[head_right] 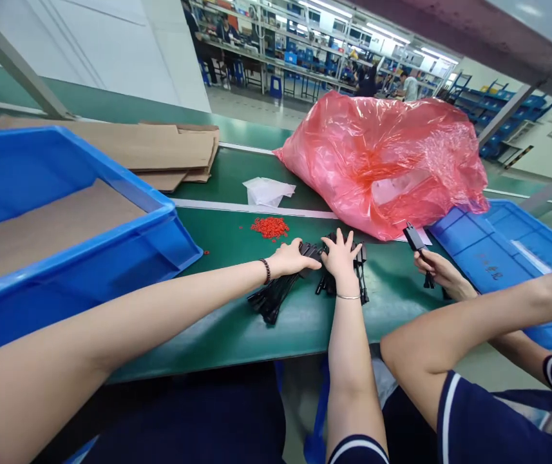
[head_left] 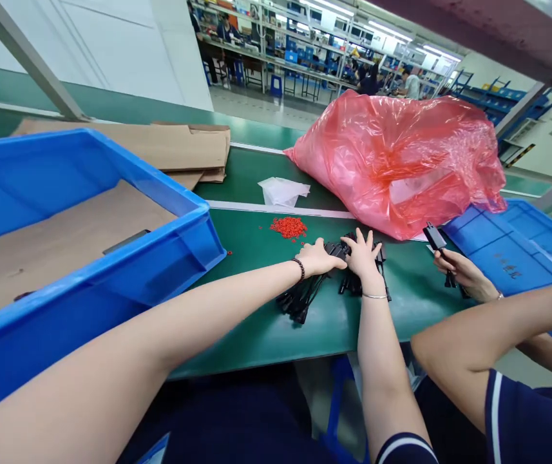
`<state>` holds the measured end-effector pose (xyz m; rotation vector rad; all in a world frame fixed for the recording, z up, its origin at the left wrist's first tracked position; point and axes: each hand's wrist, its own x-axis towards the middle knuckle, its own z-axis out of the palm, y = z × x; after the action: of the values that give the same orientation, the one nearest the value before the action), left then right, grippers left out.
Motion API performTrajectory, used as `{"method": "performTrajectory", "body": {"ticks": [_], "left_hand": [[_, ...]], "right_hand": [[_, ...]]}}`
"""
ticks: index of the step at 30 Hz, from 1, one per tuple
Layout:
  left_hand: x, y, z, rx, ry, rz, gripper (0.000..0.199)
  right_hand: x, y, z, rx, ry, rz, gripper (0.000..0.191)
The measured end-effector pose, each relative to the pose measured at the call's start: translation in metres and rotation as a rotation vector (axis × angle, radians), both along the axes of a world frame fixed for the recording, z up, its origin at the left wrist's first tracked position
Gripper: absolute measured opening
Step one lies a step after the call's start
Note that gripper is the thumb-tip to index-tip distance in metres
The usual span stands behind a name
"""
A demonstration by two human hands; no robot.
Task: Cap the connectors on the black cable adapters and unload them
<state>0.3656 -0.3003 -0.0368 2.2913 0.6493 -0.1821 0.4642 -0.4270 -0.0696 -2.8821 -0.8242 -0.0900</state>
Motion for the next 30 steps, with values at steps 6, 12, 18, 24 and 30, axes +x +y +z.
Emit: {"method": "performTrajectory", "body": {"ticks": [6, 12, 18, 24, 30], "left_hand": [[0.028, -0.008, -0.021, 0.293, 0.007, 0.045, 0.100], [0.022, -0.017, -0.033, 0.510, -0.112, -0.004, 0.092], [0.021, -0.018, -0.023, 0.462, -0.046, -0.123, 0.095], [0.047, -0.013, -0.012, 0.483, 0.063, -0.036, 0.089], [0.076, -0.018, -0.010, 0.443, 0.093, -0.002, 0.089]], "right_hand": [[0.010, -0.013, -0.012, 0.040, -0.001, 0.120, 0.050], [0.010, -0.018, -0.013, 0.020, -0.003, 0.127, 0.053], [0.010, -0.018, -0.016, -0.020, 0.008, 0.100, 0.060], [0.013, -0.020, -0.019, -0.018, 0.025, 0.093, 0.061], [0.014, -0.026, -0.018, 0.012, 0.015, 0.148, 0.069]]}}
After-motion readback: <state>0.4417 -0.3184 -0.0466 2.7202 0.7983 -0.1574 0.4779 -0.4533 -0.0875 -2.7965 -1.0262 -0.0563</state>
